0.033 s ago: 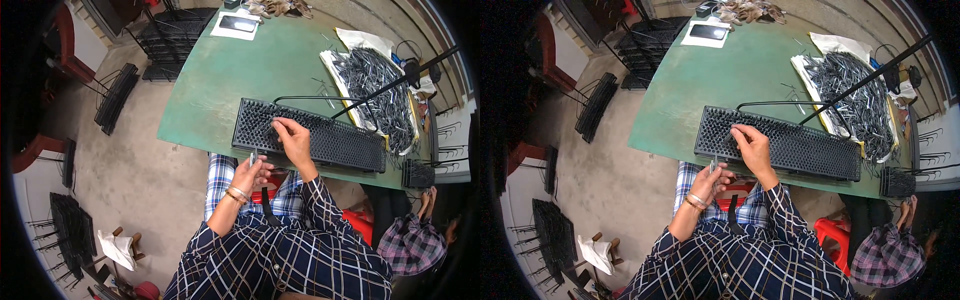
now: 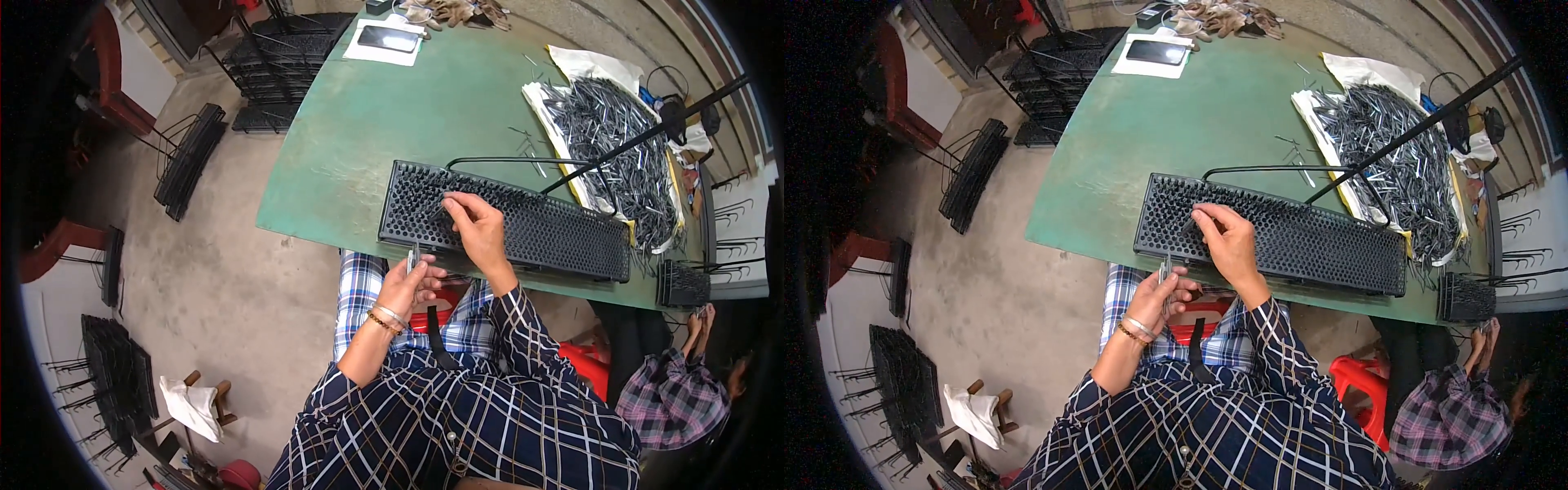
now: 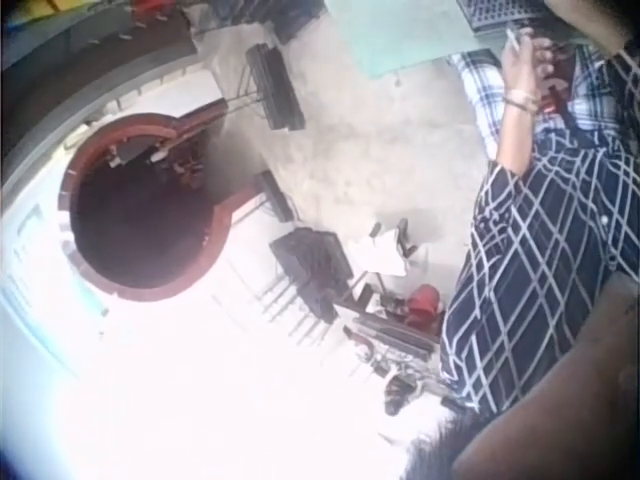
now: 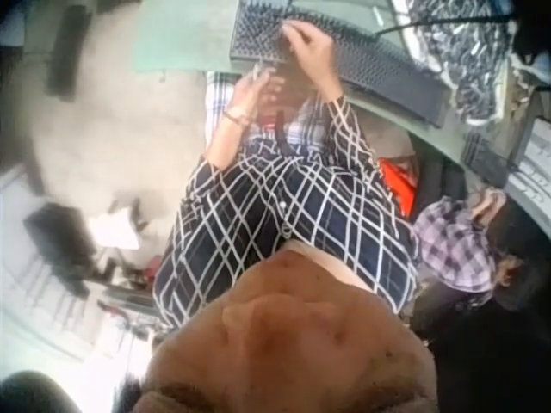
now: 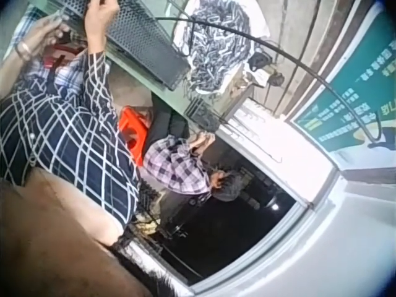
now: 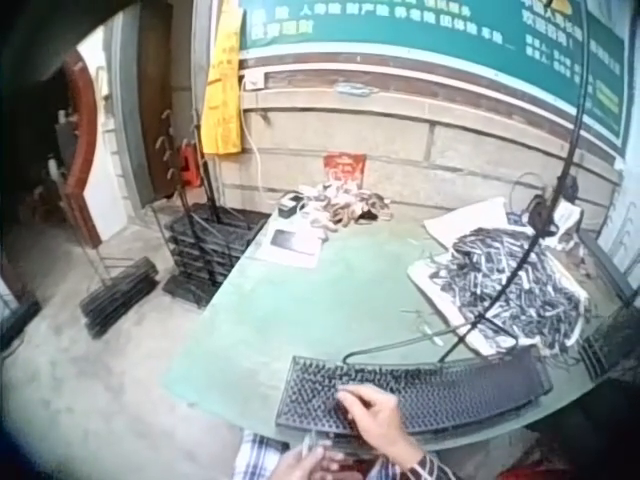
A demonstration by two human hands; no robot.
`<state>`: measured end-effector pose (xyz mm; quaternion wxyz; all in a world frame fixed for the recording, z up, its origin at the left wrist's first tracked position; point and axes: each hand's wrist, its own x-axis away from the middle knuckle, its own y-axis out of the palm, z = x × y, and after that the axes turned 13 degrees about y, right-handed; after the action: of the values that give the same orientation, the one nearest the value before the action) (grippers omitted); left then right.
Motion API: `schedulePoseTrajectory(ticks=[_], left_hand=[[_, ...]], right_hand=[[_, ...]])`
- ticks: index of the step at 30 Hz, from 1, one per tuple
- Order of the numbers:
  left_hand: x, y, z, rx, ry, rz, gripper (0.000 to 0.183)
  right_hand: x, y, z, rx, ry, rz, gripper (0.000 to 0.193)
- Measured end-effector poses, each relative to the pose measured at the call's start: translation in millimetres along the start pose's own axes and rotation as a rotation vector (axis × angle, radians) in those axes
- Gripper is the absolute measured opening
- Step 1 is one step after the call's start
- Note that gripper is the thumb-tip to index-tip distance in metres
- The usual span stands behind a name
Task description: Inserting small electronic components into a perforated mesh panel at a workbench.
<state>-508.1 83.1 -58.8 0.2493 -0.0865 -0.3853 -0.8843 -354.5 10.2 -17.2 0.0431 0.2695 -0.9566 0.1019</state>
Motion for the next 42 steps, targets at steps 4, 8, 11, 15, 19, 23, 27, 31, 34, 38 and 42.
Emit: schedulePoseTrajectory(ticks=[4,8,11,15,19,23,27,31,34,38,42], left_hand=[[4,0,-2,-0.017,-0.026,0.034,0.023],[5,0,-5,0.001,-0.031,0.036,0.024],[6,1,-3,-0.009,-0.033,0.039,0.024],[6,2,-4,-0.015,-0.038,0.013,0.024],[6,-2,-8,-0.004,-0.041,-0.001,0.024],[7,-2,-9,-0.014,-0.045,-0.001,0.023],[10,2,-6,0.004,-0.021,-0.008,0.023],[13,3,0,0.033,0.046,-0.028,0.023],[14,6,2,0.012,0.082,-0.05,0.023],[14,6,3,0.016,0.07,-0.063,0.023],[14,0,-1,0.051,0.071,-0.059,0.024]], right_hand=[[-4,-2,6,0.184,-0.179,-0.014,0.017],[-4,-3,5,0.348,-0.402,-0.044,0.014],[0,0,0,0.4,-0.441,-0.057,0.013],[4,4,3,0.451,-0.487,-0.041,0.014],[7,8,10,0.489,-0.497,0.025,0.014],[8,9,10,0.472,-0.511,0.067,0.014],[11,7,7,0.473,-0.502,0.062,0.014],[21,5,-1,0.28,-0.318,-0.055,0.013],[35,2,-4,0.254,0.001,-0.336,0.017],[38,2,8,0.012,0.142,-0.381,0.019],[33,4,9,-0.027,0.234,-0.304,0.018]])
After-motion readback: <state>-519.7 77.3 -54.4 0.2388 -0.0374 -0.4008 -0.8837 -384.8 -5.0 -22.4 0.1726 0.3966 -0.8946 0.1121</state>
